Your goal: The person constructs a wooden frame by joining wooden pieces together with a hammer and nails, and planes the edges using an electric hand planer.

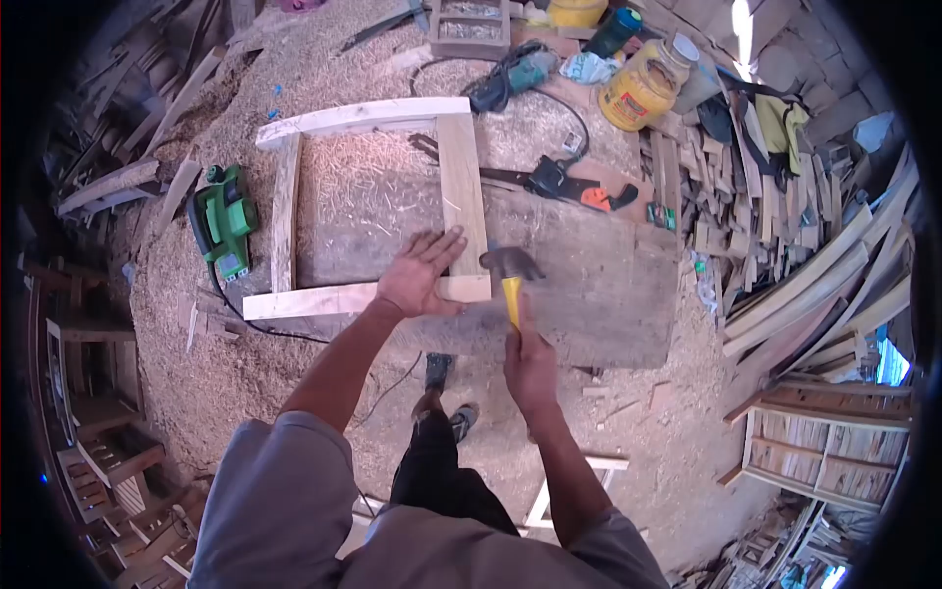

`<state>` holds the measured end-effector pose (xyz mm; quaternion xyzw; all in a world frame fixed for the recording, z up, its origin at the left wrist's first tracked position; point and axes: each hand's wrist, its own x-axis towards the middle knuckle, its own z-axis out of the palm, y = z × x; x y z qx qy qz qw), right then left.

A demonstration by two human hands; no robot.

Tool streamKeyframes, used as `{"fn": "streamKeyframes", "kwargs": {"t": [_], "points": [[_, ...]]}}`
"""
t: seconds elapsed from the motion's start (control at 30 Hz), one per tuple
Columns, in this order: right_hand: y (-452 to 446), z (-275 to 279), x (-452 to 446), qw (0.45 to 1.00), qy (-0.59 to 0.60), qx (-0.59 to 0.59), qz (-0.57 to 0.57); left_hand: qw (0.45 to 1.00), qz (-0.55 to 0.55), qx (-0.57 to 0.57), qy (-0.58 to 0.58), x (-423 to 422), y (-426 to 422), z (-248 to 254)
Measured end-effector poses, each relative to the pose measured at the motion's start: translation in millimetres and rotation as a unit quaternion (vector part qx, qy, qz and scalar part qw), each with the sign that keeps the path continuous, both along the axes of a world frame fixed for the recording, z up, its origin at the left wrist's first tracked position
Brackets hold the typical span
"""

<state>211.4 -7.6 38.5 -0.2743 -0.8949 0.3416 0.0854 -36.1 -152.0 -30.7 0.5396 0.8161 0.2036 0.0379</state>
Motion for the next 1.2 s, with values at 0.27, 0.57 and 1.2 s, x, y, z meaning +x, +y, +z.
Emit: {"fn": "streamKeyframes", "kwargs": {"t": [0.27, 0.57, 1.2], "points": [[-9.1, 14.5, 21.2, 0.976, 0.205, 0.077, 0.009, 0.999, -0.002, 0.049, 0.015, -0.4, -0.7, 4.7], [-12.2, 86.7, -1.6, 0.956, 0.288, -0.058, -0.023, 0.999, 0.008, 0.04, 0.016, 1.9, -0.8, -4.2], [-2.2, -1.6, 20.6, 0.997, -0.044, -0.021, 0.052, 1.0, -0.003, 0.019, 0.011, 6.7, 1.8, 1.0]]}}
